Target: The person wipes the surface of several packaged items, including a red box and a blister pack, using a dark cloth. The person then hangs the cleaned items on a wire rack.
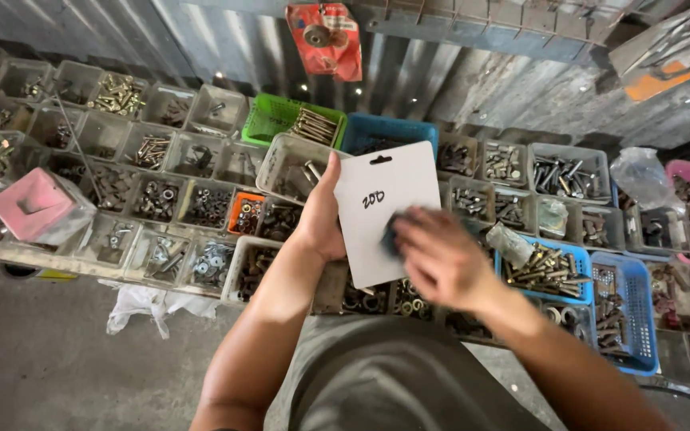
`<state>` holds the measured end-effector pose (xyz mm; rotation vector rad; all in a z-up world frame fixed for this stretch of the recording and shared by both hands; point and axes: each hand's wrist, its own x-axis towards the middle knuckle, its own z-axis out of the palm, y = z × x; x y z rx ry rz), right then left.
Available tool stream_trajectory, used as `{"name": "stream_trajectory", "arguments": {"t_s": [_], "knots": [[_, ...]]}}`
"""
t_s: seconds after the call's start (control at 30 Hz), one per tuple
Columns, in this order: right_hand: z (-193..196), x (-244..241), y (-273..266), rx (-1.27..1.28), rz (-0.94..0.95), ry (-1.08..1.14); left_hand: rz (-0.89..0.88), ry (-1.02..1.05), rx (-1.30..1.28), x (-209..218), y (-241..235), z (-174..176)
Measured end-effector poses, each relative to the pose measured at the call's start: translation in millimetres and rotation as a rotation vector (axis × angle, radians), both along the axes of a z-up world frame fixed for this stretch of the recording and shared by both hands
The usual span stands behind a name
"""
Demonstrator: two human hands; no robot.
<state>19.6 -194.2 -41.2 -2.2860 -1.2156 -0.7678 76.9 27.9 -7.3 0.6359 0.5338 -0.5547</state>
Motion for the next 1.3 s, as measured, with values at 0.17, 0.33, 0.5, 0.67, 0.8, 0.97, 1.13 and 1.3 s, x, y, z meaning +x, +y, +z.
{"name": "stream_trajectory", "arguments": {"t_s": [0.17, 0.33, 0.5, 0.67, 0.8, 0.97, 1.13, 1.3], "knots": [[30, 31, -5, 0.039, -0.271, -0.057, -0.113, -0.03, -0.028, -11, -29, 17], [43, 10, 50, 0.049, -0.378, -0.049, -0.129, -0.032, 0.003, 1, -35, 5], [17, -18, 52, 0.01, -0.064, 0.064, 0.064, -0.038, -0.031, 21, -7, -13], [10, 16, 14, 0.018, -0.164, -0.036, -0.009, -0.022, -0.05, -8, -5, 5], [38, 24, 28, 0.103, -0.342, -0.04, -0.11, 0.0, -0.05, -16, -27, -5], [40, -10, 66, 0.043, -0.174, 0.03, -0.071, -0.034, -0.061, 2, -21, -27], [8, -18, 31, -0.011, -0.037, 0.073, -0.014, -0.041, -0.076, 2, 2, -15], [22, 10, 7, 0.047, -0.27, -0.047, -0.215, -0.141, 0.045, -19, -10, -1]]}}
